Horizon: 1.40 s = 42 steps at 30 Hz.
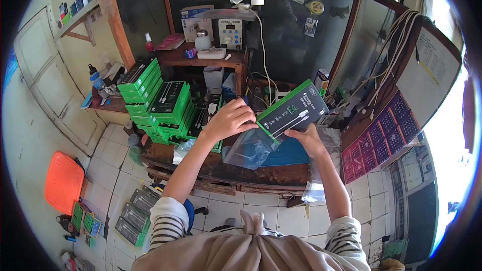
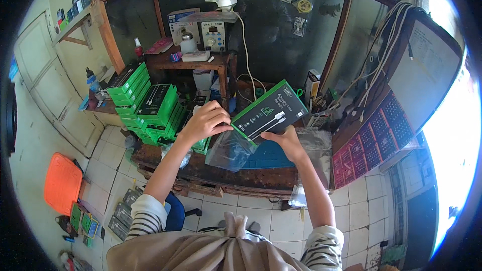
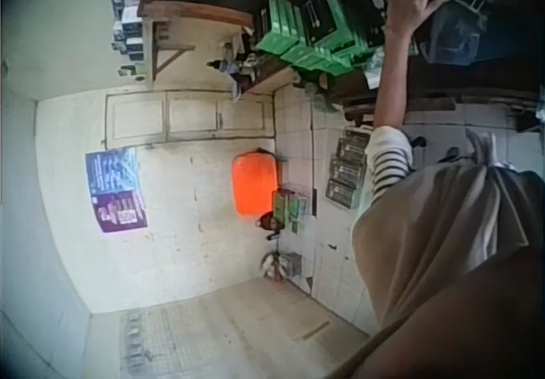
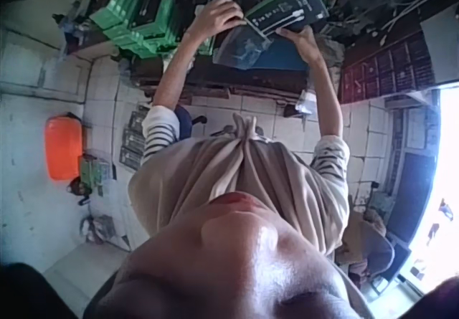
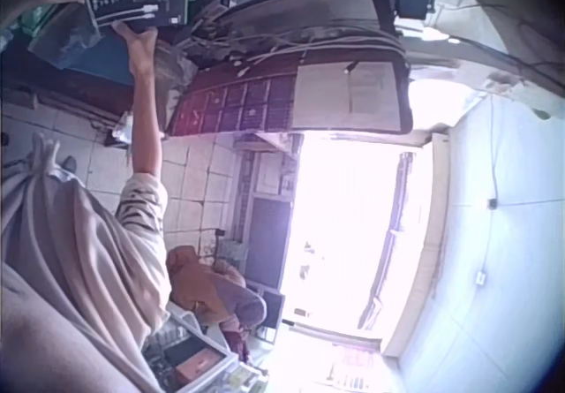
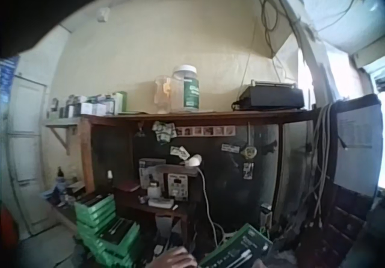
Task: The person places individual boxed charging cables into clear plastic bags by hand and then sets the bags into a storage bin.
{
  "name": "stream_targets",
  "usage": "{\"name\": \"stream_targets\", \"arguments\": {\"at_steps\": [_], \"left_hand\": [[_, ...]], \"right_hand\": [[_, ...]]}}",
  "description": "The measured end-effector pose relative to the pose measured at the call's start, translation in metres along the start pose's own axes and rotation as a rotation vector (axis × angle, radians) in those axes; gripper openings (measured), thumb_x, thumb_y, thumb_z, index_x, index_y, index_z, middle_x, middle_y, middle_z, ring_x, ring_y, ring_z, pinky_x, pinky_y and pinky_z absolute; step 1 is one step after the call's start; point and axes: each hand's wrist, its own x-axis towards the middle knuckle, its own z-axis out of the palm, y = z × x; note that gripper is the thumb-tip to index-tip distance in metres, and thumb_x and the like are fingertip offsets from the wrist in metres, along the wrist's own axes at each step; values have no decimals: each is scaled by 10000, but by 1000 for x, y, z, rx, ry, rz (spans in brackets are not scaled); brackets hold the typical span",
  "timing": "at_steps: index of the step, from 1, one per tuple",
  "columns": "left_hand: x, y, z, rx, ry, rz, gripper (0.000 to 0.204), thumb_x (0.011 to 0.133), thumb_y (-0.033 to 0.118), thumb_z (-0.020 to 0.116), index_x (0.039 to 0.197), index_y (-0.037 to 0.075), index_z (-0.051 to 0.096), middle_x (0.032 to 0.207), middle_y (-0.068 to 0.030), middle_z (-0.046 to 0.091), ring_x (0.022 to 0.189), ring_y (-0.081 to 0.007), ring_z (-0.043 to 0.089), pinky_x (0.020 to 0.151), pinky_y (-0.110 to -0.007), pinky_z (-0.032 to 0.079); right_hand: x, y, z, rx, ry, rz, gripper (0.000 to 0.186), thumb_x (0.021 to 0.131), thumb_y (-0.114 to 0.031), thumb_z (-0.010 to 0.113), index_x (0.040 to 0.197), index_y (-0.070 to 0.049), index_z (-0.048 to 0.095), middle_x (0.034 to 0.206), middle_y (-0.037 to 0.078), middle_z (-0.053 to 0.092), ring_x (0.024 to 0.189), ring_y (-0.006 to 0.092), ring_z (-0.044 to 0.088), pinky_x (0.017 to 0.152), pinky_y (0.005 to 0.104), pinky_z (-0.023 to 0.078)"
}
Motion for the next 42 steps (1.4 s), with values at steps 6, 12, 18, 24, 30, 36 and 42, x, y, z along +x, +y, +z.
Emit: {"name": "stream_targets", "arguments": {"at_steps": [6, 12, 18, 24, 30, 36, 42], "left_hand": [[-4, 1, 0, -22, -105, 41, 252, 614, 224, 764, 734, 124, 567, 828, 13, 508, 804, -184, 497, 715, -308, 419], [-8, -6, 7, 92, -166, 114, 232, 630, 258, 745, 746, 139, 583, 885, 0, 465, 847, -189, 489, 739, -325, 414], [-12, 0, 13, -62, -195, -7, 194, 662, 236, 727, 753, 129, 593, 876, -16, 450, 841, -192, 484, 724, -330, 405], [-19, -1, 24, -129, -166, -241, 184, 720, 194, 693, 799, 94, 560, 921, -46, 472, 862, -215, 508, 754, -344, 414], [-38, 21, 59, -666, 222, -540, 503, 725, 100, 720, 1147, 55, 450, 1085, -129, 549, 993, -247, 556, 857, -342, 448], [-23, 19, 60, -817, 128, -726, 749, 738, 51, 712, 1341, 65, 268, 1053, -129, 573, 971, -179, 575, 831, -309, 478], [-26, 14, 68, -950, 265, -791, 782, 742, 9, 694, 1364, 89, 228, 1049, -102, 559, 968, -171, 563, 834, -315, 484]], "right_hand": [[3, -8, -11, -325, -37, -11, 415, 679, -102, 760, 1030, 18, 576, 955, 67, 630, 843, 145, 584, 743, 277, 471], [9, -9, -18, -538, -63, 0, 456, 654, -180, 782, 1020, 15, 590, 936, 68, 649, 824, 141, 593, 742, 285, 471], [21, 8, -21, -593, -26, -115, 503, 621, -220, 797, 1006, 27, 587, 925, 124, 654, 864, 213, 628, 769, 320, 472], [24, 4, -12, -752, -63, -211, 485, 626, -193, 788, 1004, 33, 584, 941, 137, 655, 871, 209, 631, 782, 326, 475], [21, 7, -9, -645, -35, -219, 483, 629, -129, 783, 1030, 37, 570, 953, 132, 648, 937, 194, 613, 808, 325, 474], [29, 17, -8, -565, 14, -208, 637, 640, -121, 790, 1174, 10, 467, 1008, 157, 610, 952, 234, 595, 859, 353, 470], [28, 26, -1, -462, 21, -227, 818, 654, -56, 771, 1310, -41, 283, 962, 136, 613, 918, 216, 600, 854, 362, 481]]}}
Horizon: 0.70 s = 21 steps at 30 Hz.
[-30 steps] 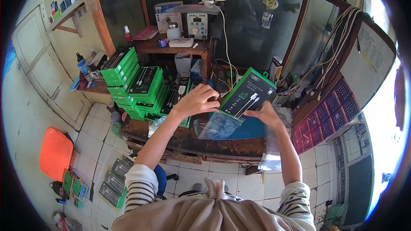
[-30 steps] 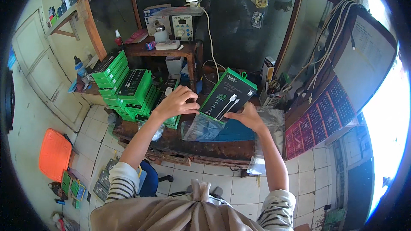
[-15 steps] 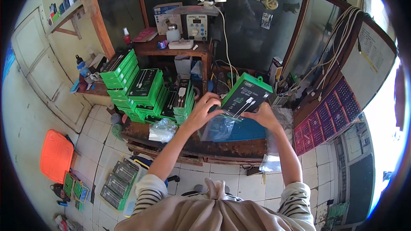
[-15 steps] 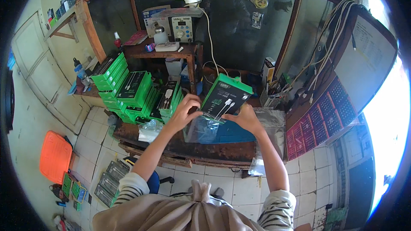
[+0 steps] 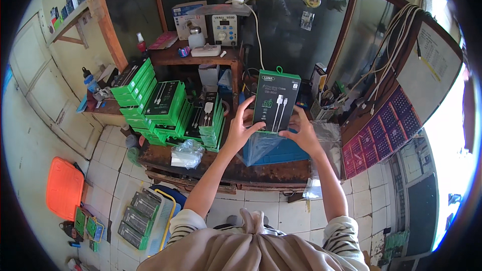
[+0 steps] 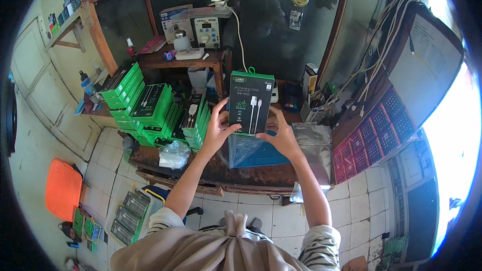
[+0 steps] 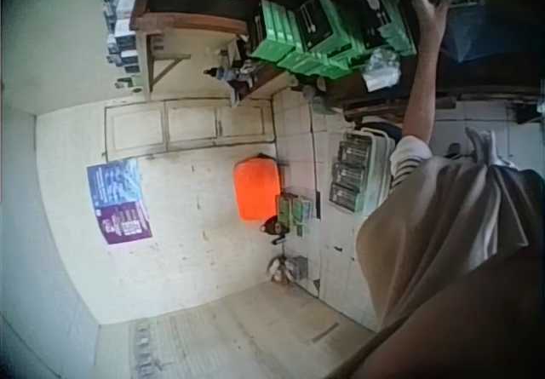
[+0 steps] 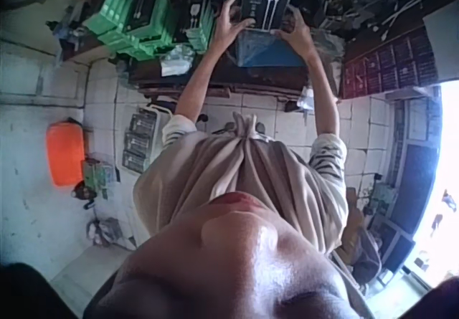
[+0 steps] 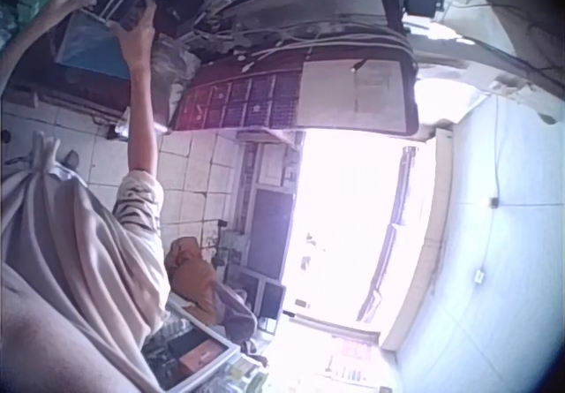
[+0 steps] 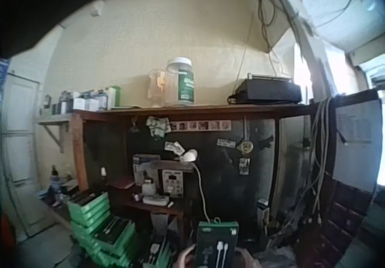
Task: The person places individual boxed charging cables into clear plastic bags by hand and then sets the bags into a storage bin.
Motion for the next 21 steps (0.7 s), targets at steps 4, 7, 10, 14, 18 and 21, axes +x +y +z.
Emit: {"name": "stream_targets", "arguments": {"at_steps": [4, 7, 10, 14, 18, 21], "left_hand": [[-1, 3, -9, -32, -113, 29, 813, 704, 42, 732, 1368, 125, 271, 1065, -127, 581, 971, -198, 590, 853, -350, 487], [6, 24, -14, 82, -229, -42, 892, 666, 38, 755, 1387, 147, 241, 1082, -137, 571, 992, -219, 582, 878, -357, 476], [13, 45, -15, 189, -331, -111, 1049, 631, 73, 781, 1425, 193, 106, 1150, -173, 550, 1015, -297, 577, 871, -390, 472], [19, 60, -18, 560, -343, -105, 1199, 606, 113, 800, 1419, 229, -74, 1238, -223, 486, 1040, -376, 550, 868, -434, 449], [24, 79, -18, 670, -402, -138, 1287, 614, 123, 802, 1367, 200, -239, 1286, -259, 423, 1030, -397, 545, 869, -438, 439], [21, 82, -18, 697, -394, -107, 1293, 631, 115, 797, 1348, 160, -279, 1307, -259, 402, 1019, -370, 565, 873, -423, 450]], "right_hand": [[-1, -7, -5, -9, 36, 1, 812, 653, -63, 772, 1309, -51, 293, 963, 130, 615, 923, 213, 600, 845, 356, 486], [-6, -12, -11, -18, 28, 35, 800, 665, 2, 749, 1304, -24, 269, 1067, 156, 587, 984, 203, 572, 857, 337, 468], [-8, -10, -14, -75, 15, 7, 867, 658, -12, 758, 1341, -34, 223, 1098, 162, 580, 984, 211, 575, 860, 345, 468], [-7, -26, -9, -141, -15, -78, 1019, 635, -25, 766, 1409, -112, 109, 1018, 158, 602, 931, 255, 601, 802, 361, 495], [1, -45, -7, -177, -40, -197, 1123, 648, 20, 741, 1422, -147, -55, 1112, 170, 571, 953, 271, 596, 779, 355, 501], [2, -49, -5, -181, -68, -199, 1133, 651, 48, 725, 1416, -148, -88, 1166, 187, 542, 971, 278, 590, 778, 353, 503]]}}
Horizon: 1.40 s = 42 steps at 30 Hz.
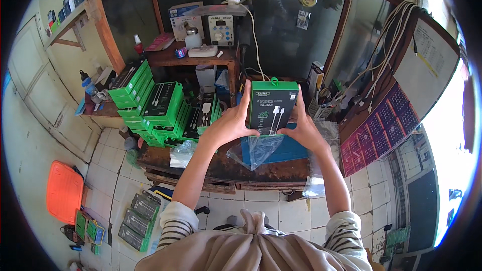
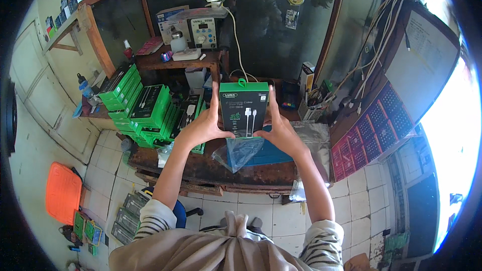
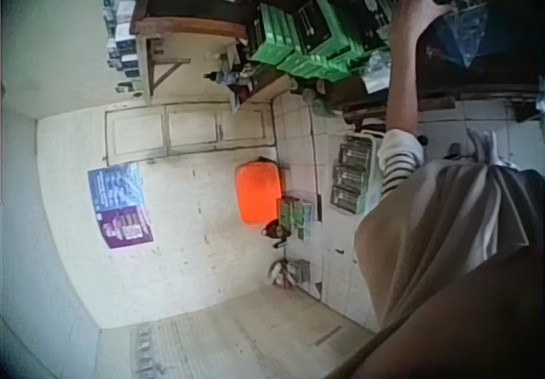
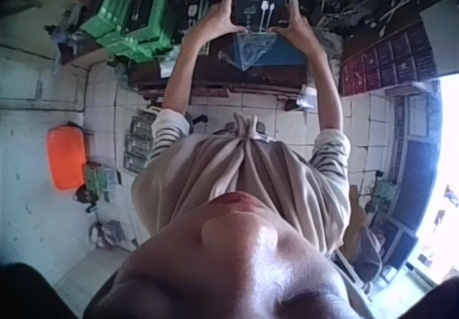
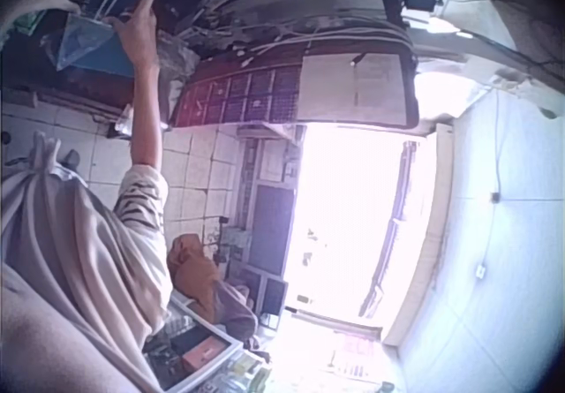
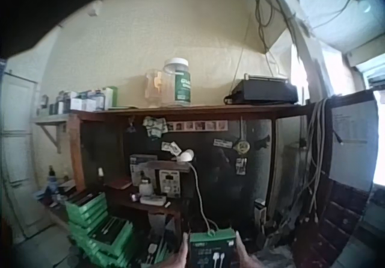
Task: The person places individual boxed charging cables into clear plastic bags by hand and then sets the bags into a storage bin.
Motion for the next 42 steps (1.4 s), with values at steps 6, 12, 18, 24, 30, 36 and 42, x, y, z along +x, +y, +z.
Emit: {"name": "stream_targets", "arguments": {"at_steps": [6, 12, 18, 24, 30, 36, 42], "left_hand": [[0, -12, 4, 26, 34, 62, 1176, 630, 114, 800, 1373, 145, -111, 1289, -244, 415, 1004, -352, 574, 874, -423, 460], [6, -31, 9, -335, 12, -4, 890, 675, 62, 762, 1306, 139, 138, 1222, -175, 459, 993, -268, 578, 832, -389, 502], [7, -36, 19, -177, 131, 181, 699, 703, 59, 733, 1241, 114, 290, 1145, -135, 533, 931, -252, 612, 755, -343, 518], [6, -33, 29, -278, 218, 159, 395, 702, 76, 724, 1027, 58, 500, 999, -92, 626, 919, -249, 620, 745, -342, 503], [4, -67, 56, -156, 371, 295, 238, 674, 69, 738, 815, 26, 551, 942, -101, 631, 884, -247, 624, 734, -324, 499], [-6, -83, 71, -164, 228, 247, 186, 680, 63, 731, 742, 20, 562, 877, -75, 610, 828, -233, 622, 708, -324, 487], [-8, -96, 72, -215, 253, 200, 176, 683, 48, 728, 758, 8, 574, 821, -60, 570, 793, -193, 603, 703, -304, 486]], "right_hand": [[-2, 11, 10, -14, 58, 21, 1128, 651, 64, 713, 1414, -136, -95, 1308, 231, 396, 1014, 283, 567, 810, 359, 501], [5, 4, 4, 10, 2, -13, 893, 657, 60, 710, 1374, -134, 215, 1265, 170, 443, 1007, 260, 572, 810, 350, 505], [6, 8, 4, 75, 100, -3, 535, 723, 13, 677, 1204, -71, 459, 1109, 112, 565, 932, 211, 601, 791, 320, 506], [-4, 26, 14, -23, 170, -92, 271, 798, 16, 596, 1059, -27, 539, 1033, 129, 586, 947, 251, 593, 786, 314, 473], [-13, 57, 40, 2, 170, -106, 194, 779, 59, 576, 964, 3, 562, 956, 139, 585, 899, 291, 588, 744, 334, 461], [-30, 77, 56, -41, 167, 45, 159, 733, 43, 634, 878, -20, 615, 935, 113, 587, 875, 271, 592, 722, 319, 465], [-32, 87, 73, 388, 356, 234, 136, 745, -15, 674, 871, -3, 623, 965, 84, 601, 904, 198, 594, 777, 301, 474]]}}
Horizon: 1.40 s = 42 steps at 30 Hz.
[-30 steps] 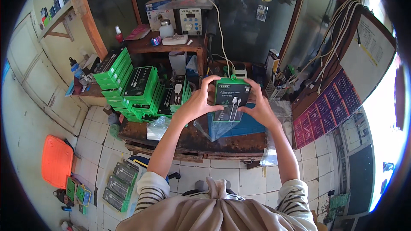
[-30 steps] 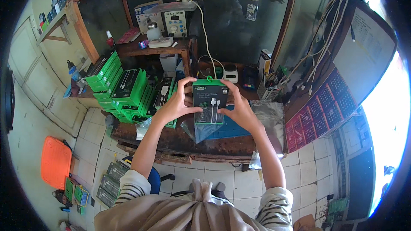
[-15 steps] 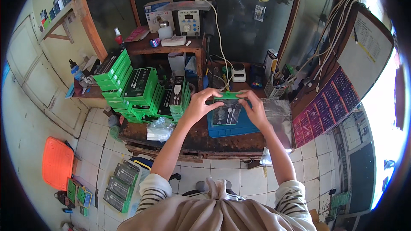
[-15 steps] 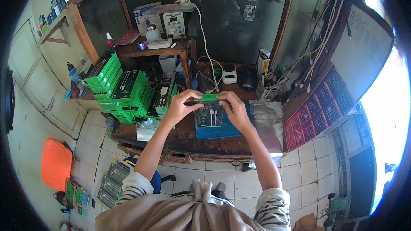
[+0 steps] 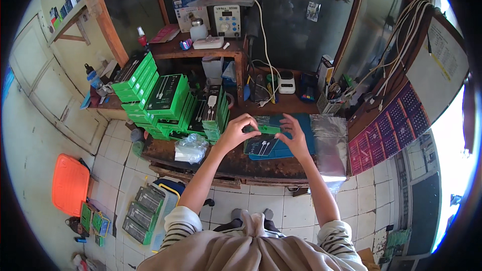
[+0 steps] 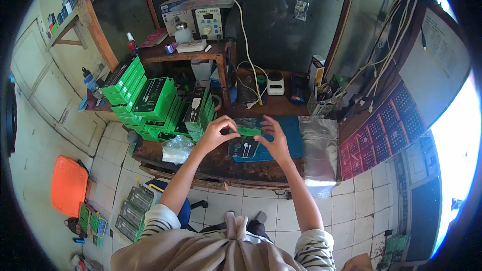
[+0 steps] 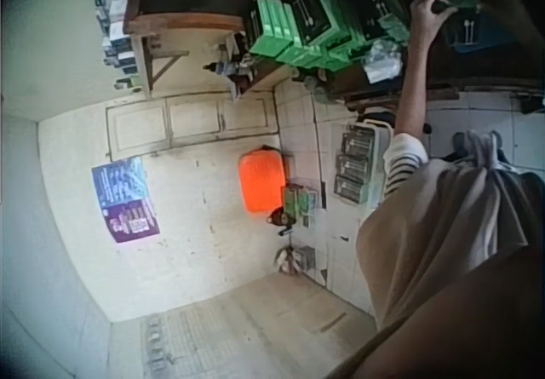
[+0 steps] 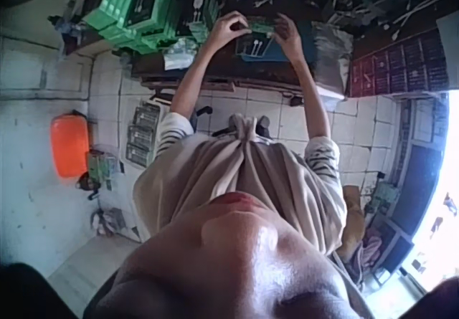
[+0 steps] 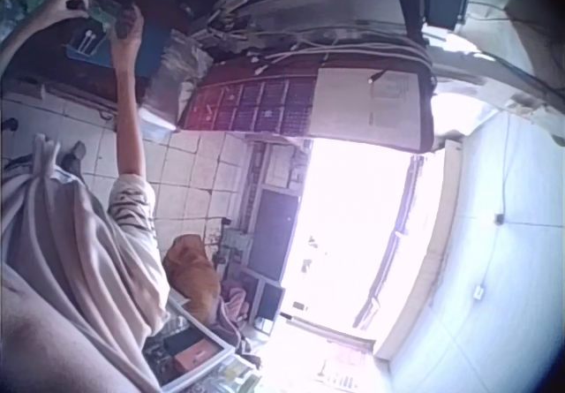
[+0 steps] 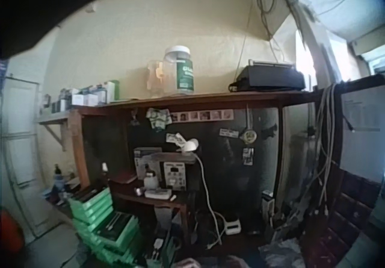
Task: The person places individual boxed charging cables into clear plastic bags by hand and then sets the bags into a storage bin.
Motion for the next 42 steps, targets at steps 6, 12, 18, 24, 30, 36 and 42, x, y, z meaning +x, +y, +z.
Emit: {"name": "stream_targets", "arguments": {"at_steps": [6, 12, 18, 24, 30, 36, 42], "left_hand": [[-1, -2, -1, -251, 36, -146, 151, 707, 15, 709, 784, -1, 580, 885, -52, 564, 824, -152, 595, 734, -276, 513], [-11, 1, 4, -412, 208, -193, 474, 739, -4, 681, 1160, 21, 465, 1092, -87, 527, 1037, -193, 541, 911, -331, 439], [-40, -7, 26, -515, 298, -406, 196, 814, 62, 641, 982, -10, 571, 1009, -78, 589, 923, -103, 558, 817, -238, 444], [0, 24, 9, -569, 430, -329, 96, 807, 49, 650, 848, -11, 587, 829, -49, 630, 791, -71, 576, 726, -203, 450], [42, 76, -15, -620, 474, -143, 90, 791, 4, 651, 855, -20, 592, 844, -88, 647, 783, -118, 612, 749, -239, 482], [58, 98, -28, -655, 462, -72, 98, 788, 8, 653, 859, -21, 591, 838, -101, 645, 773, -135, 620, 743, -251, 489], [42, 88, -39, -548, 476, -25, 432, 831, 179, 635, 1168, -15, 447, 1050, -141, 581, 997, -198, 566, 900, -315, 423]], "right_hand": [[1, 30, 4, 65, -91, 149, 140, 749, -66, 693, 823, 15, 607, 952, 86, 630, 829, 145, 600, 756, 276, 484], [5, 23, 18, -144, 32, 71, 105, 770, -60, 673, 788, 11, 598, 876, 88, 644, 756, 141, 606, 708, 261, 478], [-4, 13, 28, -57, 94, 36, 117, 767, -55, 669, 774, 22, 582, 799, 81, 643, 753, 127, 602, 702, 262, 466], [16, -43, 24, -224, 132, -29, 111, 753, -23, 675, 778, 24, 577, 769, 89, 636, 749, 129, 590, 694, 255, 450], [32, -101, 13, 111, 92, -161, 178, 767, -8, 668, 895, 24, 549, 835, 64, 609, 775, 111, 555, 706, 229, 440], [22, -79, 19, 41, 24, -134, 244, 770, -64, 684, 971, 23, 574, 881, 50, 619, 801, 100, 576, 708, 234, 460], [21, -88, 24, -85, 117, -98, 114, 792, -93, 662, 831, 9, 626, 712, 27, 636, 658, 61, 569, 618, 220, 455]]}}
